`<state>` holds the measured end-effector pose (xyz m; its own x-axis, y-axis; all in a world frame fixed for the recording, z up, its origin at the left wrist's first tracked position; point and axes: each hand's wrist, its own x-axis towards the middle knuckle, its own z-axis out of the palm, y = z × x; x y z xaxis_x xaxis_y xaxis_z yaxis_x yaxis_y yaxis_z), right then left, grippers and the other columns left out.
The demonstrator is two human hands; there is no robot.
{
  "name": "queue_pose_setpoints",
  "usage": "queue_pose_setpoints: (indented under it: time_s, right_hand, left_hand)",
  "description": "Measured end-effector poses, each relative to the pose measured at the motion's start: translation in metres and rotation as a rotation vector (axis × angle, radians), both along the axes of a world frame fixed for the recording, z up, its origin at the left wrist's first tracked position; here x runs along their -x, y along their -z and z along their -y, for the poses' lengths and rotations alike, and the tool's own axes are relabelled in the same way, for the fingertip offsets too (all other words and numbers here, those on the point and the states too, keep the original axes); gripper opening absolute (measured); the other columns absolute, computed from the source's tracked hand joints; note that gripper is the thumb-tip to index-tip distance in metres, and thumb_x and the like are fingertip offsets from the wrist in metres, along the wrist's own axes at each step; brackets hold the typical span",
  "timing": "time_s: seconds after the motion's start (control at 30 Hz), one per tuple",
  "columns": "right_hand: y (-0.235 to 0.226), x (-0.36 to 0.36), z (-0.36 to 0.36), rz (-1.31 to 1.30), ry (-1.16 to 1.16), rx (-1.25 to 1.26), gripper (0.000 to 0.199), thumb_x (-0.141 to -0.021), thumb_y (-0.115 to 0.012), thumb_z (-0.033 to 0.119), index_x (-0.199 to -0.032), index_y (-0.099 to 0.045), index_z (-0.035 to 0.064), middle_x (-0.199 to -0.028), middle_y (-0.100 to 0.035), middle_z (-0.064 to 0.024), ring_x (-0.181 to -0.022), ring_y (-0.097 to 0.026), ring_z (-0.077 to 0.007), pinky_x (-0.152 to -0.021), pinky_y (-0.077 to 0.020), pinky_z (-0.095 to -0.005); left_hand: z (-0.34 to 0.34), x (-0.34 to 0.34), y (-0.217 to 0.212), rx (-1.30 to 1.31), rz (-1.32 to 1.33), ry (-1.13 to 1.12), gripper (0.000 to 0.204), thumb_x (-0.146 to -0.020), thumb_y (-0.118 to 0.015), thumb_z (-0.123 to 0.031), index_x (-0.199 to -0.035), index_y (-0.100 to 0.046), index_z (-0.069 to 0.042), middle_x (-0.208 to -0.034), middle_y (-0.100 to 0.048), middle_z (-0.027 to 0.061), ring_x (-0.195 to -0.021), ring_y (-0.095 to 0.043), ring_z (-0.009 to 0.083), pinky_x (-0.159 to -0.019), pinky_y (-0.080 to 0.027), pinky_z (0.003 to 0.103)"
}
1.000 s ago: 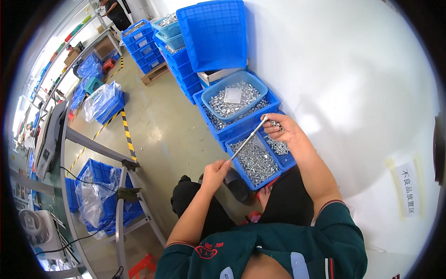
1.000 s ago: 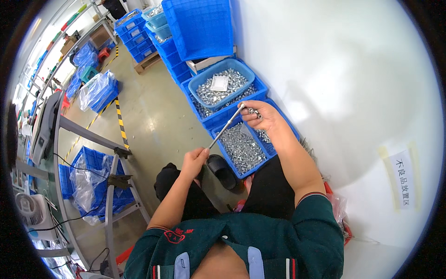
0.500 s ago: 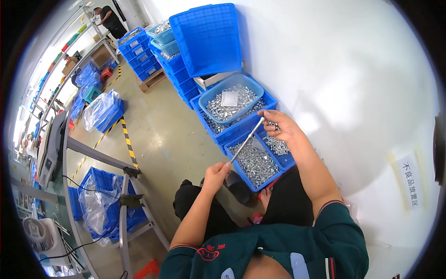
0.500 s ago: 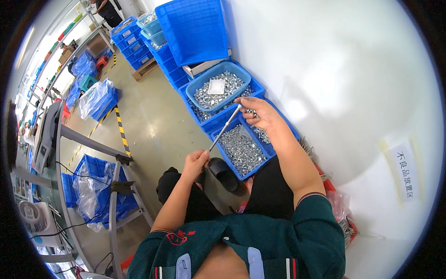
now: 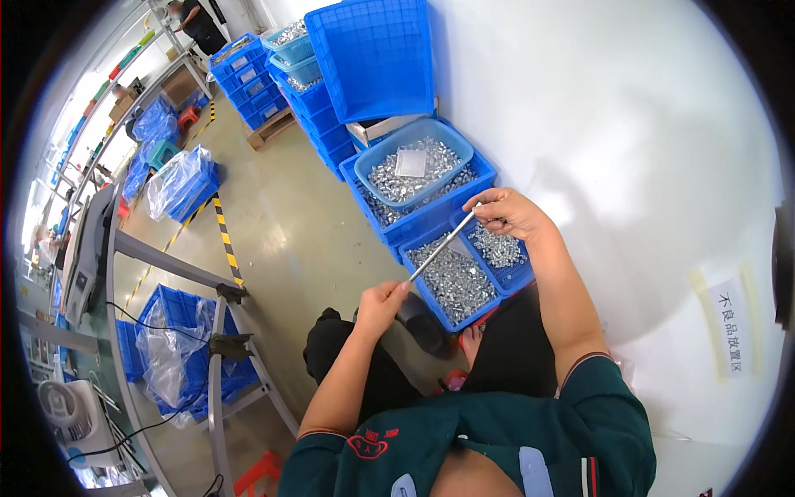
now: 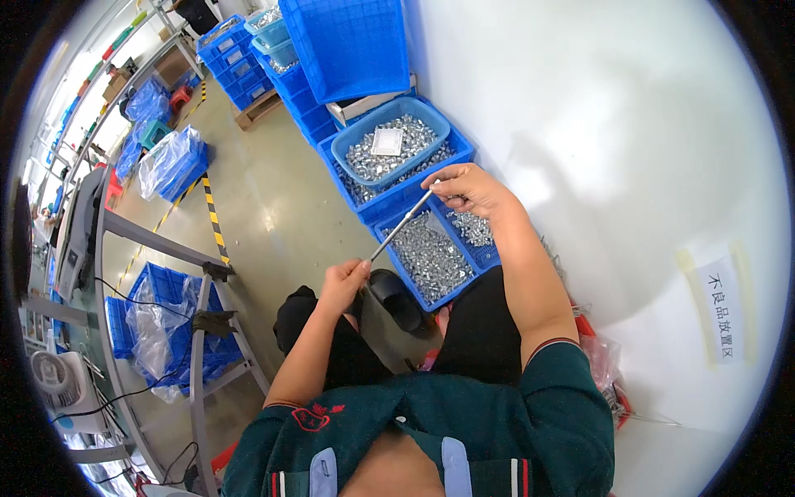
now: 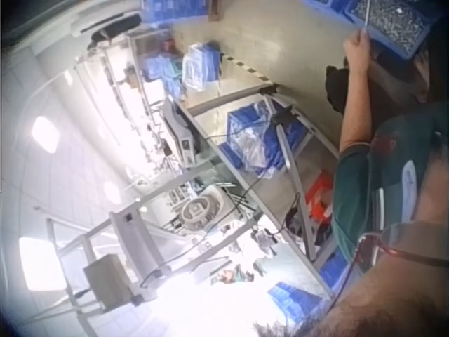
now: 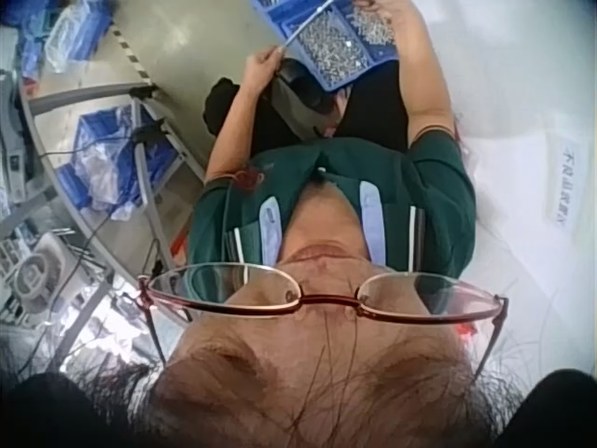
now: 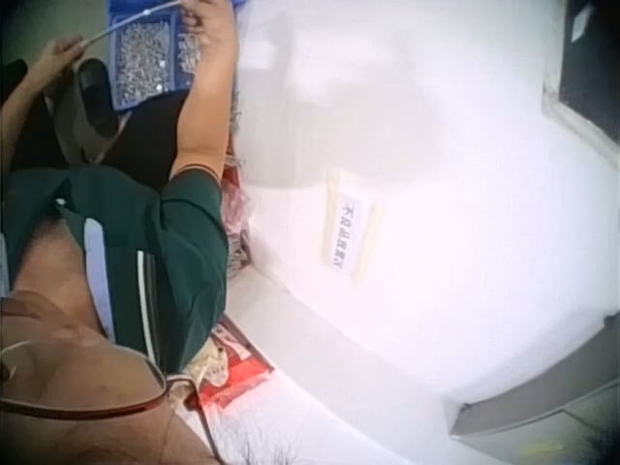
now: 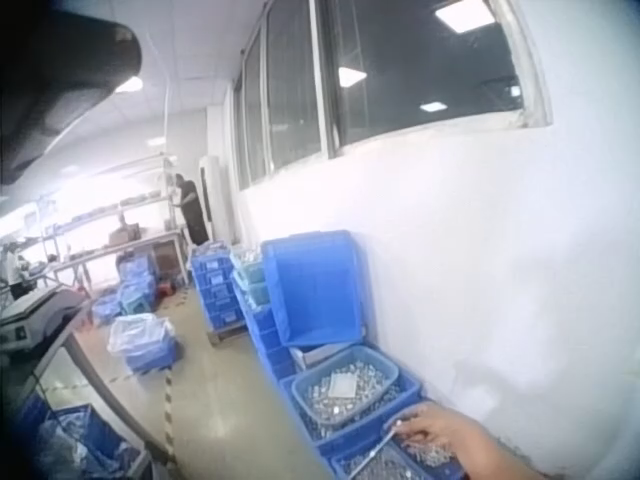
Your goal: Assembling small metal components onto a metal rod.
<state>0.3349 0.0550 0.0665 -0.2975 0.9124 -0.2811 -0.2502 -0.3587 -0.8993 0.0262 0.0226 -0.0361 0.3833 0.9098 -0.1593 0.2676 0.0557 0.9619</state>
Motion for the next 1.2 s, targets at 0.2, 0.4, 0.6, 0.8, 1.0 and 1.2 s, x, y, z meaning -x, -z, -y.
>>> queue_pose_setpoints:
  time_s: [0.2, 0.4, 0.6, 0.8, 1.0, 1.2]
  right_hand:
    - [0.001, 0.006, 0.000, -0.015, 0.047, 0.000, 0.017, -0.078, -0.062, 0.007, -0.094, -0.063, 0.0001, -0.064, -0.049, 0.0007, -0.048, -0.039, -0.0038, -0.038, -0.0235, -0.0150]
    - [0.007, 0.012, -0.003, -0.040, 0.113, 0.034, 0.016, -0.081, -0.062, 0.008, -0.094, -0.061, -0.0010, -0.066, -0.051, -0.0026, -0.047, -0.041, -0.0046, -0.037, -0.0287, -0.0143]
    - [0.009, 0.020, 0.000, -0.189, 0.170, 0.010, 0.019, -0.084, -0.060, 0.010, -0.099, -0.059, -0.0008, -0.070, -0.051, -0.0032, -0.050, -0.040, -0.0051, -0.038, -0.0277, -0.0150]
    - [0.011, 0.022, 0.002, -0.326, 0.158, 0.008, 0.021, -0.084, -0.058, 0.007, -0.103, -0.057, -0.0018, -0.072, -0.051, -0.0033, -0.052, -0.041, -0.0051, -0.039, -0.0282, -0.0152]
    - [0.005, 0.024, 0.003, -0.158, 0.143, -0.032, 0.021, -0.084, -0.058, 0.008, -0.103, -0.057, -0.0008, -0.071, -0.051, -0.0024, -0.052, -0.042, -0.0049, -0.038, -0.0284, -0.0152]
    - [0.007, 0.020, 0.002, -0.293, 0.209, 0.000, 0.022, -0.086, -0.058, 0.012, -0.104, -0.057, 0.0000, -0.071, -0.051, -0.0018, -0.052, -0.041, -0.0049, -0.038, -0.0265, -0.0141]
  left_hand:
    - [0.001, -0.002, -0.006, -0.049, -0.031, -0.020, 0.033, -0.086, -0.058, -0.029, -0.070, -0.058, 0.000, -0.054, -0.045, 0.0000, -0.052, -0.042, 0.0070, -0.049, -0.036, 0.026]
    - [0.000, -0.006, -0.013, -0.018, -0.046, -0.009, 0.033, -0.088, -0.055, -0.028, -0.068, -0.056, -0.002, -0.056, -0.045, -0.0030, -0.053, -0.040, 0.0057, -0.049, -0.032, 0.024]
    - [-0.002, -0.008, -0.012, 0.074, 0.079, 0.023, 0.034, -0.089, -0.054, -0.029, -0.066, -0.055, -0.004, -0.055, -0.046, -0.0031, -0.050, -0.037, 0.0055, -0.046, -0.028, 0.024]
    - [-0.003, -0.007, -0.003, 0.124, 0.182, 0.042, 0.034, -0.090, -0.053, -0.030, -0.068, -0.055, -0.004, -0.055, -0.046, -0.0020, -0.050, -0.037, 0.0057, -0.045, -0.026, 0.023]
    - [-0.004, -0.005, -0.007, 0.157, 0.177, 0.038, 0.034, -0.090, -0.053, -0.030, -0.068, -0.055, -0.004, -0.055, -0.046, -0.0017, -0.050, -0.038, 0.0055, -0.046, -0.026, 0.022]
    - [-0.003, -0.010, -0.012, 0.178, 0.100, 0.035, 0.035, -0.089, -0.053, -0.033, -0.068, -0.055, -0.006, -0.054, -0.046, -0.0028, -0.047, -0.036, 0.0050, -0.044, -0.026, 0.022]
